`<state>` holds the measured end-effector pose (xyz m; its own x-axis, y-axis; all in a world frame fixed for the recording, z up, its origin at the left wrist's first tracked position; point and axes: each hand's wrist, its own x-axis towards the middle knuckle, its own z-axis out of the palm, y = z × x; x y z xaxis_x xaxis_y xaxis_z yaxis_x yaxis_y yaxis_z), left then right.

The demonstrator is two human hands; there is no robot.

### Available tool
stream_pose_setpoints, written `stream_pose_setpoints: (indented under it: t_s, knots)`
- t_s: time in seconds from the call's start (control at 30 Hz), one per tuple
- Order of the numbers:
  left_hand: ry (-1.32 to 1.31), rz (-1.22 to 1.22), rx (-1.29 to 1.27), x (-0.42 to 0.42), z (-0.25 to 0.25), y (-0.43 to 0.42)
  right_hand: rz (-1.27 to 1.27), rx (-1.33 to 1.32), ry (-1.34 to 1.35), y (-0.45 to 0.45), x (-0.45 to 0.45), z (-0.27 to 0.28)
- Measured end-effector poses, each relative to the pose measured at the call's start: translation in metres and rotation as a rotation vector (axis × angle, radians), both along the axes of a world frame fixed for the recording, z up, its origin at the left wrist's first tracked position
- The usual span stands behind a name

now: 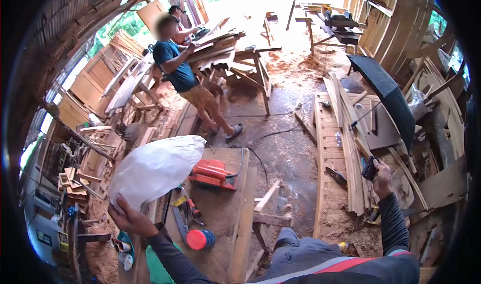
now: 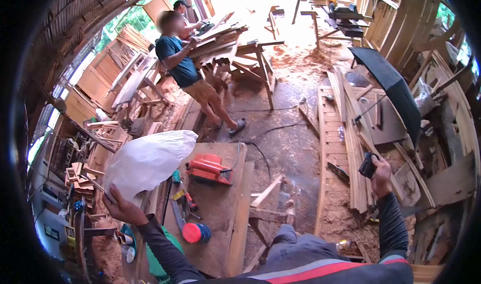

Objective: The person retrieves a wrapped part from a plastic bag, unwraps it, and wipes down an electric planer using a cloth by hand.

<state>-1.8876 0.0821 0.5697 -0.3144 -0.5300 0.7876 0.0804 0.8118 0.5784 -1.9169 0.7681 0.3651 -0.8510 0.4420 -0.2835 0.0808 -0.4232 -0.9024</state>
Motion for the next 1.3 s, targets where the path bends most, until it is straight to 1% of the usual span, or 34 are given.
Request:
stream_pose_setpoints:
  t_s: [0.07,0.1,0.13,0.17,0.23,0.27,0.3,0.33,0.37,0.4,0.43,0.5,0.57,0.6,0.63,0.67,0.7,0.73,0.77,0.8,0.83,0.87,0.9,0.93,0.97,1.0,1.03,1.07,1.13,1.2,1.23,1.27,1.3]
  knots:
    - [-0.244,0.132,-0.476,-0.022,-0.064,-0.044,0.074,-0.006,0.015,-0.017,-0.043,0.006]
    - [-0.475,-0.17,-0.49,-0.034,-0.059,-0.027,0.113,-0.008,0.018,-0.031,-0.061,0.013]
    - [-0.719,-0.471,-0.43,-0.046,-0.055,-0.011,0.154,-0.018,0.026,-0.037,-0.081,0.005]
    - [-0.714,-0.467,-0.43,-0.045,-0.057,-0.019,0.201,-0.018,0.031,-0.045,-0.102,0.003]
    - [-0.205,-0.414,0.249,-0.04,-0.068,-0.038,0.261,-0.006,0.039,-0.064,-0.135,0.0]
    - [0.063,-0.255,0.345,-0.039,-0.039,0.001,0.287,0.006,0.049,-0.068,-0.158,-0.004]
    - [0.161,-0.206,0.415,-0.047,-0.038,0.016,0.316,0.01,0.041,-0.074,-0.172,-0.008]
    - [-0.085,-0.317,0.324,-0.052,-0.051,0.022,0.396,0.099,0.062,-0.079,-0.185,-0.002]
    - [-0.334,-0.432,0.226,-0.058,-0.067,0.021,0.408,0.034,-0.017,-0.089,-0.198,0.006]
    - [-0.608,-0.41,0.179,-0.056,-0.081,0.014,0.396,0.011,-0.05,-0.096,-0.209,0.006]
    - [-0.658,-0.347,0.099,-0.055,-0.071,0.026,0.375,-0.012,-0.067,-0.103,-0.22,0.008]
    - [-0.297,-0.503,0.479,-0.063,-0.068,0.037,0.407,-0.015,-0.058,-0.119,-0.231,0.014]
    - [-0.095,-0.553,0.672,-0.085,-0.044,0.078,0.505,-0.013,-0.073,-0.133,-0.243,0.009]
    - [-0.07,-0.578,0.699,-0.094,-0.056,0.085,0.513,-0.001,-0.112,-0.143,-0.246,0.008]
    - [-0.168,-0.61,0.707,-0.099,-0.072,0.089,0.52,-0.019,-0.104,-0.149,-0.255,-0.011]
    - [-0.175,-0.641,0.635,-0.108,-0.058,0.117,0.568,-0.021,-0.148,-0.156,-0.258,-0.013]
    - [-0.227,-0.741,0.687,-0.114,-0.057,0.136,0.608,-0.023,-0.196,-0.164,-0.26,-0.012]
    - [-0.255,-0.786,0.583,-0.123,-0.065,0.152,0.648,-0.043,-0.206,-0.172,-0.262,-0.01]
    - [-0.286,-0.899,0.587,-0.133,-0.063,0.174,0.686,-0.068,-0.218,-0.178,-0.265,-0.01]
    - [-0.321,-1.012,0.594,-0.144,-0.06,0.196,0.734,-0.093,-0.173,-0.179,-0.27,-0.016]
    - [-0.36,-1.121,0.602,-0.155,-0.058,0.219,0.734,-0.1,-0.182,-0.181,-0.271,-0.02]
    - [-0.361,-1.086,0.368,-0.169,-0.059,0.245,0.789,-0.105,-0.178,-0.185,-0.276,-0.023]
    - [-0.45,-1.104,0.171,-0.181,-0.059,0.269,0.85,-0.114,-0.173,-0.191,-0.283,-0.026]
    - [-0.592,-1.078,-0.053,-0.194,-0.069,0.29,0.824,-0.406,-0.184,-0.199,-0.277,0.0]
    - [-0.731,-1.101,-0.176,-0.205,-0.077,0.307,0.874,-0.447,-0.186,-0.204,-0.283,0.0]
    - [-0.836,-1.178,-0.197,-0.213,-0.092,0.319,0.919,-0.437,-0.184,-0.206,-0.294,-0.007]
    - [-0.939,-1.257,-0.21,-0.22,-0.106,0.329,0.96,-0.413,-0.181,-0.207,-0.305,-0.014]
    - [-0.958,-1.248,-0.199,-0.229,-0.11,0.333,0.989,-0.387,-0.179,-0.205,-0.321,-0.023]
    - [-0.79,-1.455,0.368,-0.253,-0.111,0.326,1.017,-0.362,-0.169,-0.195,-0.356,-0.037]
    - [-0.357,-1.188,1.03,-0.272,-0.129,0.313,1.029,-0.348,-0.16,-0.178,-0.398,-0.05]
    - [-0.404,-0.866,0.745,-0.305,-0.125,0.314,1.021,-0.346,-0.162,-0.168,-0.414,-0.054]
    - [-0.487,-0.494,0.509,-0.338,-0.121,0.314,1.006,-0.341,-0.159,-0.154,-0.432,-0.058]
    - [-0.638,-0.499,0.434,-0.372,-0.136,0.327,0.98,-0.332,-0.152,-0.14,-0.449,-0.06]
